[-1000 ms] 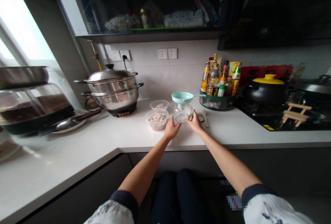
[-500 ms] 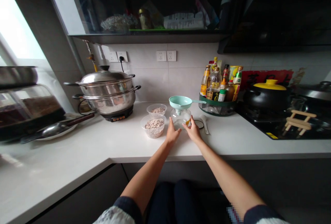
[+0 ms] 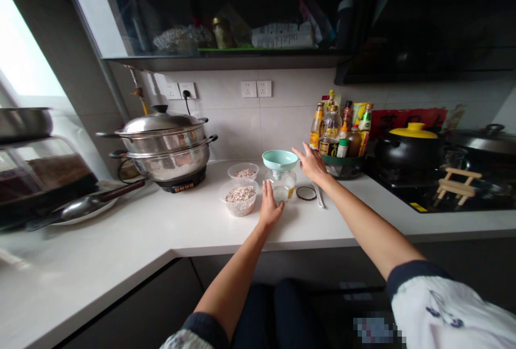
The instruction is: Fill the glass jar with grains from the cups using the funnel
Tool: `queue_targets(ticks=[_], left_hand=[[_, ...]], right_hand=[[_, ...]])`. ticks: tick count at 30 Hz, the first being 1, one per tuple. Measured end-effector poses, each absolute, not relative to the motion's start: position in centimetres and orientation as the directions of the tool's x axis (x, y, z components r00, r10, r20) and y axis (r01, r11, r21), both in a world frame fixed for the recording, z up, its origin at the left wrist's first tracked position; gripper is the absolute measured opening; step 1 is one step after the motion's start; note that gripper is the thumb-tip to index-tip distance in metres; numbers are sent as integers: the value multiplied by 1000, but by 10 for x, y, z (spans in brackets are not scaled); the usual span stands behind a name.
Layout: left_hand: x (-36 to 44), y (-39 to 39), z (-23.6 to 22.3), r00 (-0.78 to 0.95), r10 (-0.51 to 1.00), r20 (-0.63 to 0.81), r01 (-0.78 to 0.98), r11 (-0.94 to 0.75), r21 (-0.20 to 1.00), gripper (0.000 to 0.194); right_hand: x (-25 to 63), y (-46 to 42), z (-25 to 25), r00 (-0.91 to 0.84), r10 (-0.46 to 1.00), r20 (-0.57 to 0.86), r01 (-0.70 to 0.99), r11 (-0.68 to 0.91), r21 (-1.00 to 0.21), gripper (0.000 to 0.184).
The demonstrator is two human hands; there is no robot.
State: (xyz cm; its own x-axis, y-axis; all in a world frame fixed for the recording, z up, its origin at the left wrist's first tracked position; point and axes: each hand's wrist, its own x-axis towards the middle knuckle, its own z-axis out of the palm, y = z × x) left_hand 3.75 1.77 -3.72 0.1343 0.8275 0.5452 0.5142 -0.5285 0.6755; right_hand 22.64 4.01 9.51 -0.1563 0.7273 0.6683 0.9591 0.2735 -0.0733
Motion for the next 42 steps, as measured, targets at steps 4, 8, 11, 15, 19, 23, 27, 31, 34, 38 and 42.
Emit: queue_targets(ticks=[4, 8, 11, 15, 19, 23, 27, 31, 34, 38, 42], left_hand=[[38, 13, -34, 162, 810, 564, 539, -552, 637, 92], [39, 8, -31, 242, 759, 605, 600, -607, 521, 82], [41, 7, -31, 307, 714, 629, 649, -640, 410, 76], [45, 8, -33, 292, 690, 662, 680, -636, 364, 77], [47, 9, -35, 269, 698, 663, 700, -614, 363, 77], [47, 11, -36, 217, 727, 652, 729, -565, 387, 77], [44, 15, -39, 129, 757, 640, 705, -524, 477, 82], [42, 19, -40, 109, 767, 632, 665, -529, 528, 86], [42, 18, -38, 130, 797, 590, 623, -528, 576, 88], [41, 15, -34, 158, 834, 528, 603, -505, 618, 88], [39, 12, -33, 169, 829, 533, 611, -512, 604, 88]], right_hand=[[230, 45, 104, -175, 828, 532, 971, 234, -45, 43], [238, 34, 103, -24, 782, 623, 983, 131, -126, 40], [252, 21, 90, 150, 721, 677, 964, 45, -261, 37], [268, 4, 51, 265, 653, 709, 926, 31, -375, 34], [265, -5, 11, 347, 745, 570, 887, -63, -458, 35], [250, -6, -11, 445, 788, 426, 833, -190, -520, 36], [237, -5, -23, 421, 797, 434, 837, -157, -524, 38], [228, -5, -28, 388, 787, 480, 870, -141, -472, 42], [221, -9, -27, 380, 784, 490, 888, -163, -429, 41], [210, -17, -24, 367, 813, 451, 903, -195, -384, 37], [204, -21, -24, 346, 825, 446, 913, -187, -362, 40]])
